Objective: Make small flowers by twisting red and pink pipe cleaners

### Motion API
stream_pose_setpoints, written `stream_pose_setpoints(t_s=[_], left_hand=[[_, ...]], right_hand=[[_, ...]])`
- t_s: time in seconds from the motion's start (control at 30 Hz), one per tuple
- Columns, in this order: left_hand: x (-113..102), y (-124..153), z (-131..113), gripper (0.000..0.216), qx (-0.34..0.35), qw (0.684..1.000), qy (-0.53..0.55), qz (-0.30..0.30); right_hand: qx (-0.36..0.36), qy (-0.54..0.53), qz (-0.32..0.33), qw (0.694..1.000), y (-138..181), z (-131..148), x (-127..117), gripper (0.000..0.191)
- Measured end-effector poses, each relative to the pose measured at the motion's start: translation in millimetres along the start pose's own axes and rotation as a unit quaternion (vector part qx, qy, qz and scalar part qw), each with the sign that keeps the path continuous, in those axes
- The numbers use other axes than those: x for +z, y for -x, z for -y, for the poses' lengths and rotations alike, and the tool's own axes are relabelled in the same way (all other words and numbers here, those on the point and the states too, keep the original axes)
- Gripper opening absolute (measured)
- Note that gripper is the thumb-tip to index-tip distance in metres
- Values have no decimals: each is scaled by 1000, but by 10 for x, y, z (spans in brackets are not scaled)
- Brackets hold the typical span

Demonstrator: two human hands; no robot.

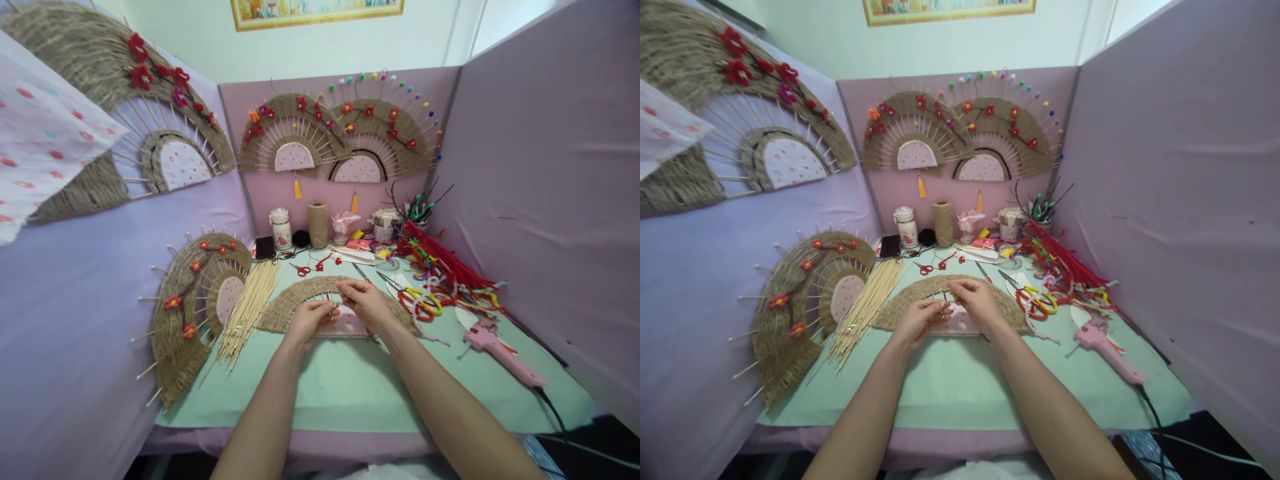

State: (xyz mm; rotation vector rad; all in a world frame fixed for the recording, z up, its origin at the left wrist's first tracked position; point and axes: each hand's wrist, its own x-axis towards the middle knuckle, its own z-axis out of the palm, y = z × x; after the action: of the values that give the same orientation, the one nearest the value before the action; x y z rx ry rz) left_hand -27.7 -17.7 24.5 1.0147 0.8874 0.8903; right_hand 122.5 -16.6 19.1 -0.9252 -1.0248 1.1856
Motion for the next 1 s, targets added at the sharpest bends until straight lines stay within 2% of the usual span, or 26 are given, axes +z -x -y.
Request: stream_pose_setpoints(t_s=[0.07,0.17,0.33,0.5,0.77,1.0], left_hand=[[-15,-6,-3,33,-2,1000,15,11],[-15,-2,-4,35,-7,1000,8,18],[14,22,-2,35,11,999,-41,21],[35,39,-7,34,9,995,-94,10],[20,13,28,33,1,996,-85,12],[3,-2,49,33,-9,997,-75,34]], right_hand=[[25,52,30,998,9,-14,-21,34],[42,115,32,992,18,-47,-52,37],[52,158,48,985,30,-73,-78,34],[64,156,72,983,54,-34,-57,32],[44,155,35,986,44,-38,-40,31],[53,135,42,989,54,-32,-26,31]])
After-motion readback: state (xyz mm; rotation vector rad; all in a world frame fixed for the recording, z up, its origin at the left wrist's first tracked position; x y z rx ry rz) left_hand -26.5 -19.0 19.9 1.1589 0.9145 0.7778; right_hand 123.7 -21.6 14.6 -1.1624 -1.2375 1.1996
